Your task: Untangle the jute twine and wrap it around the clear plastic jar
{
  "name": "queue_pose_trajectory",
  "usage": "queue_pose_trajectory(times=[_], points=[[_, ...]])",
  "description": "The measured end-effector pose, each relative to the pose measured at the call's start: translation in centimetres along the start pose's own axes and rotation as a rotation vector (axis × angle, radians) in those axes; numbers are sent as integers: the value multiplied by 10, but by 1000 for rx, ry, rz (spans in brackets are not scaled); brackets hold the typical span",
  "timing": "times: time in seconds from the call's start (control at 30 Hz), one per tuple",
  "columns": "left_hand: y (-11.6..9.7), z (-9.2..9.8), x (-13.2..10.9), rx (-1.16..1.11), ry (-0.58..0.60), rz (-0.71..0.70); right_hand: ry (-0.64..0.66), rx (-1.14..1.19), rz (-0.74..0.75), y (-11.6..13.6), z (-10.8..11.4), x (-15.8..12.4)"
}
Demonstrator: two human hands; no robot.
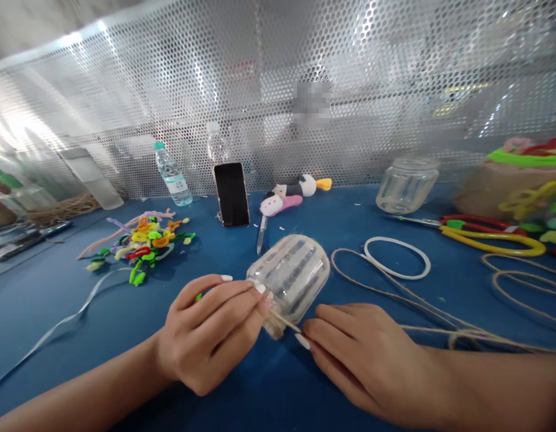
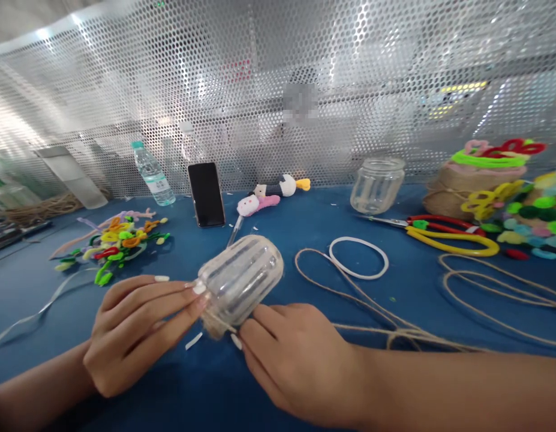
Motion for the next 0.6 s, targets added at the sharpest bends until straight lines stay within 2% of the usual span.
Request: queue_pose_trajectory(times=[0.2, 0.3, 0.47, 0.6], points=[[7, 5, 1, 113, 27, -96, -16, -14, 12, 0, -1, -1], [6, 6, -1, 88, 9, -60, -57, -16, 32, 3, 3, -2], [3, 2, -3, -5, -17, 22, -60, -33, 169, 9, 7, -3], [5, 3, 0, 7, -3, -4, 10, -9, 151, 9, 5, -1]])
Point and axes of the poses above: each hand's wrist, its own x-axis towards the middle knuckle, its own z-axis out of the back of the hand, y = z × x, the point moved 3 cm from there along x, towards the middle knuckle, and after that the axes turned 11 degrees about x, right-handed, at the moved point
